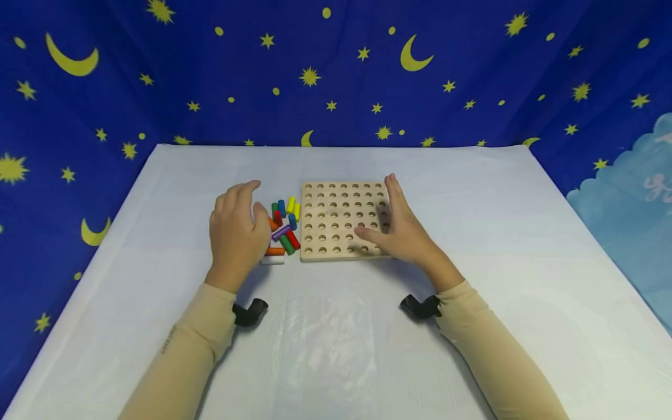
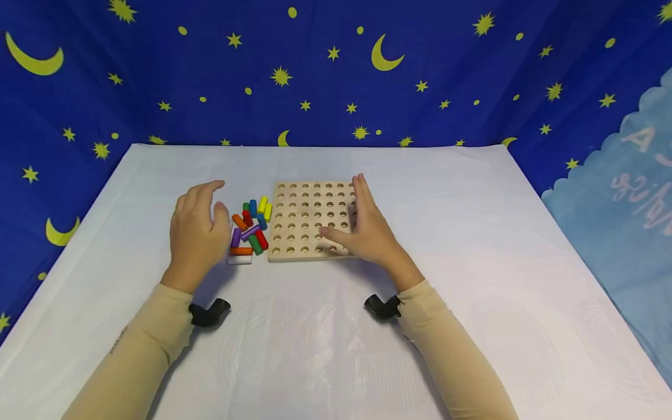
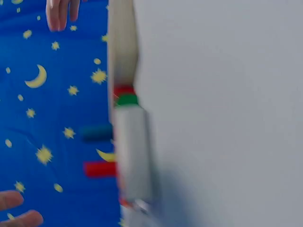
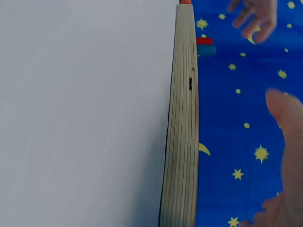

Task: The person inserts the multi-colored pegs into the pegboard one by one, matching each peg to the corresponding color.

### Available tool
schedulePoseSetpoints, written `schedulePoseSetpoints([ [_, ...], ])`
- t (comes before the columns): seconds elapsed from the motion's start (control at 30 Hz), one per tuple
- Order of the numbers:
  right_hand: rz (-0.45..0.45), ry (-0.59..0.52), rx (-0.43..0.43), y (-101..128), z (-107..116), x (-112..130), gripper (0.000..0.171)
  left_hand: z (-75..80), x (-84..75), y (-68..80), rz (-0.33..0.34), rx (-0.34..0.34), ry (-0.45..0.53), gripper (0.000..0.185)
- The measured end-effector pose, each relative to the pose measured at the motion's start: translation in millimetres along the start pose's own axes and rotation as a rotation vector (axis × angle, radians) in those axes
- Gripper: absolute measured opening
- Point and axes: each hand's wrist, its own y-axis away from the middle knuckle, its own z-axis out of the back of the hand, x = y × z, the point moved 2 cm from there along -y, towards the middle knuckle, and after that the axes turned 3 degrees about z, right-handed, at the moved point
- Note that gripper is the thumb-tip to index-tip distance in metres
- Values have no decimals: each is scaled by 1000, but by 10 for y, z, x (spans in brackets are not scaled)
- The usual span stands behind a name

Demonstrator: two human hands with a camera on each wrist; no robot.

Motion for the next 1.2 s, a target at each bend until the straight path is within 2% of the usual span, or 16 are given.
schedulePoseSetpoints([
  [0.1,-8,-54,66,15,-24,-72,128,-18,142,8,44,28,84,39],
  [0.17,-1,-46,94,22,-40,-119,134,-42,230,16,70,61,116,38],
  [0.3,1,57,124,29,-66,-218,142,-119,374,36,86,121,140,36],
  [0.47,-33,173,168,54,-76,-336,147,-206,489,83,49,155,106,33],
  [0.53,-50,183,173,56,-80,-368,149,-204,511,111,21,146,63,31],
  [0.6,-61,183,177,47,-86,-391,151,-186,513,145,-37,148,30,27],
  [0.77,-67,178,198,14,-90,-433,150,-147,440,235,-272,211,-30,20],
  [0.87,-67,169,202,4,-83,-446,149,-126,382,263,-373,261,-93,18],
  [0.97,-71,156,207,-9,-95,-451,149,-57,340,255,-415,333,-164,18],
  [1.07,-80,147,215,-20,-105,-455,148,34,317,203,-412,423,-216,18],
  [1.2,-80,144,219,-24,-105,-461,147,109,308,146,-408,527,-224,19],
])
